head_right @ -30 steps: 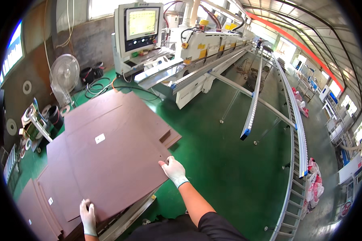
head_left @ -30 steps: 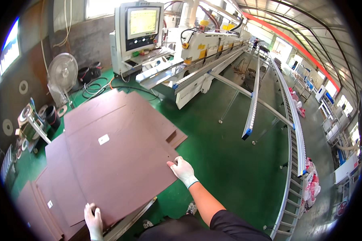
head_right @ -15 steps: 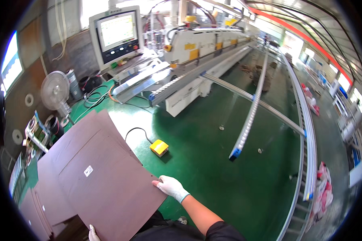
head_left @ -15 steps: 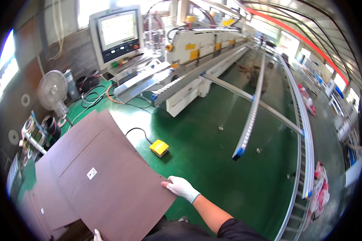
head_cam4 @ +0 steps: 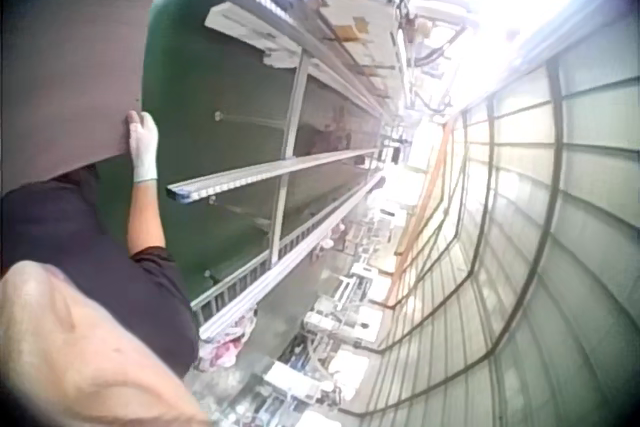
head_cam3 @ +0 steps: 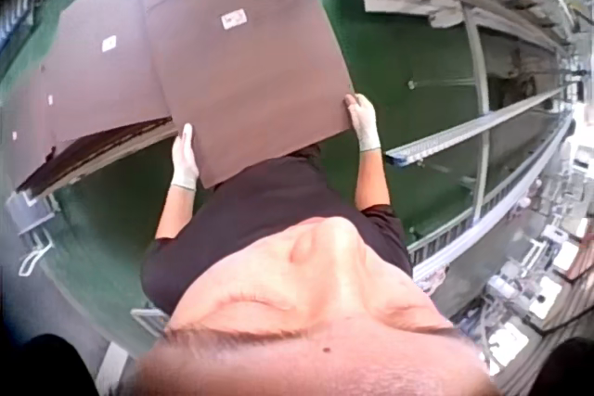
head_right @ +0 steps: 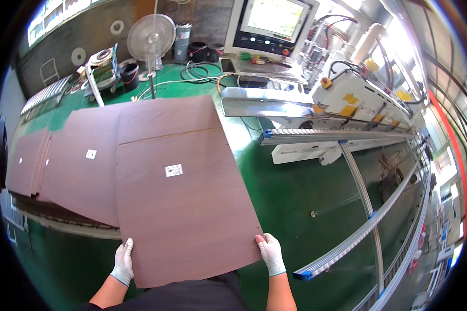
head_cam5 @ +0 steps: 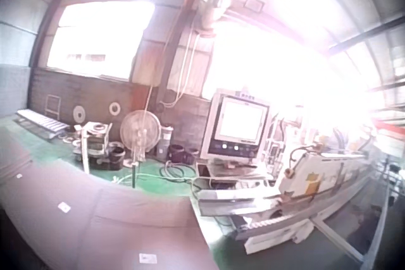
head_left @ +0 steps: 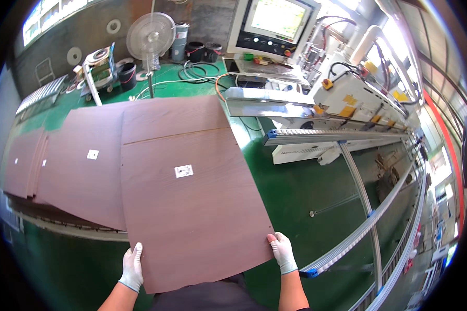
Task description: The person picks up wooden panels from a stack and feeds them one at a time into a large woodworking machine, repeating the process for multiple panels.
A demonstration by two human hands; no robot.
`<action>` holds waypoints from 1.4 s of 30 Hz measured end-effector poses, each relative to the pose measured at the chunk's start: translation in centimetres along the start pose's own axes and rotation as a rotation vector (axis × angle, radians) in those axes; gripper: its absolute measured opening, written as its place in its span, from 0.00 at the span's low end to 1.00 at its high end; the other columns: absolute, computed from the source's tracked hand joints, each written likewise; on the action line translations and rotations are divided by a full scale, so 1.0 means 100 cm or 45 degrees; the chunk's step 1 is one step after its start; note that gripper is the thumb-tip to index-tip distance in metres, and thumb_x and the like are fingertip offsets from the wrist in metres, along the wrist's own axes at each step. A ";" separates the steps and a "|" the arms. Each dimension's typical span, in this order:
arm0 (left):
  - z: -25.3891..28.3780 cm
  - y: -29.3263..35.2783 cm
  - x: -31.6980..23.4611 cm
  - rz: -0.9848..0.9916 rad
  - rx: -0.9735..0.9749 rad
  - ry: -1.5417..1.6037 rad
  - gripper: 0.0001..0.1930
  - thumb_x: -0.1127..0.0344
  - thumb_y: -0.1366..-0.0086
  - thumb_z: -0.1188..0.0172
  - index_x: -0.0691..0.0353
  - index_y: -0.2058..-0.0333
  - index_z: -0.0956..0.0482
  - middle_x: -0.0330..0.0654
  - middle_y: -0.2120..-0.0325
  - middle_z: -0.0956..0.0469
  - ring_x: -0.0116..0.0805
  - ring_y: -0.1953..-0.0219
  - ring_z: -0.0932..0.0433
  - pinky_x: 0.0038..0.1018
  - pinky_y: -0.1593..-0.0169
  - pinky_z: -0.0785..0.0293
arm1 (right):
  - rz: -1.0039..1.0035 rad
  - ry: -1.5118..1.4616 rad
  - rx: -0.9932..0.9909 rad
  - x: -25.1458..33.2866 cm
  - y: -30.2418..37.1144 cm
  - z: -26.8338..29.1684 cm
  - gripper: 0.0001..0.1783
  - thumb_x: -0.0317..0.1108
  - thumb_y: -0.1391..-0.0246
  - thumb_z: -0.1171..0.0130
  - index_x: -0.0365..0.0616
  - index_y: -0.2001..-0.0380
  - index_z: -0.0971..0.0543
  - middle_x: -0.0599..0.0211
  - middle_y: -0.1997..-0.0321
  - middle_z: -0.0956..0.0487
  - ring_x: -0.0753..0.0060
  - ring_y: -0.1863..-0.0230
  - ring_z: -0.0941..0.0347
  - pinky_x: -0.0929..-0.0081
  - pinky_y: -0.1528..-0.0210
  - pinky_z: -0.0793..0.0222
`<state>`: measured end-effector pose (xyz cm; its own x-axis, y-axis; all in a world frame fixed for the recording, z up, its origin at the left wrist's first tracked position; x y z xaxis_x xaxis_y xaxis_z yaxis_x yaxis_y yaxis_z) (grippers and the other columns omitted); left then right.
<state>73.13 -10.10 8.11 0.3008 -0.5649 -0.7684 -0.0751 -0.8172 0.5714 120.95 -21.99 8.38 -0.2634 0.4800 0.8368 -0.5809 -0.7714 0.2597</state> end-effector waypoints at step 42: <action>-0.475 -0.114 0.209 0.560 0.304 -0.260 0.30 0.42 0.25 0.62 0.62 0.41 0.33 0.44 0.49 0.25 0.40 0.50 0.25 0.41 0.47 0.25 | -0.669 -1.812 0.109 -0.163 -0.104 0.057 0.23 0.44 0.41 0.43 0.40 0.48 0.25 0.61 0.47 0.23 0.60 0.46 0.26 0.57 0.42 0.31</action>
<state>125.39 -7.14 -0.80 0.0030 -0.8508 -0.5255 -0.3731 -0.4885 0.7888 135.62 -24.17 -5.21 0.9215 -0.0520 0.3850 -0.3113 -0.6918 0.6516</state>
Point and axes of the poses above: each hand's wrist, its own y-axis away from the middle knuckle, its own z-axis out of the back of the hand, x = y × z, the point moved 7 cm from there along -y, towards the middle knuckle
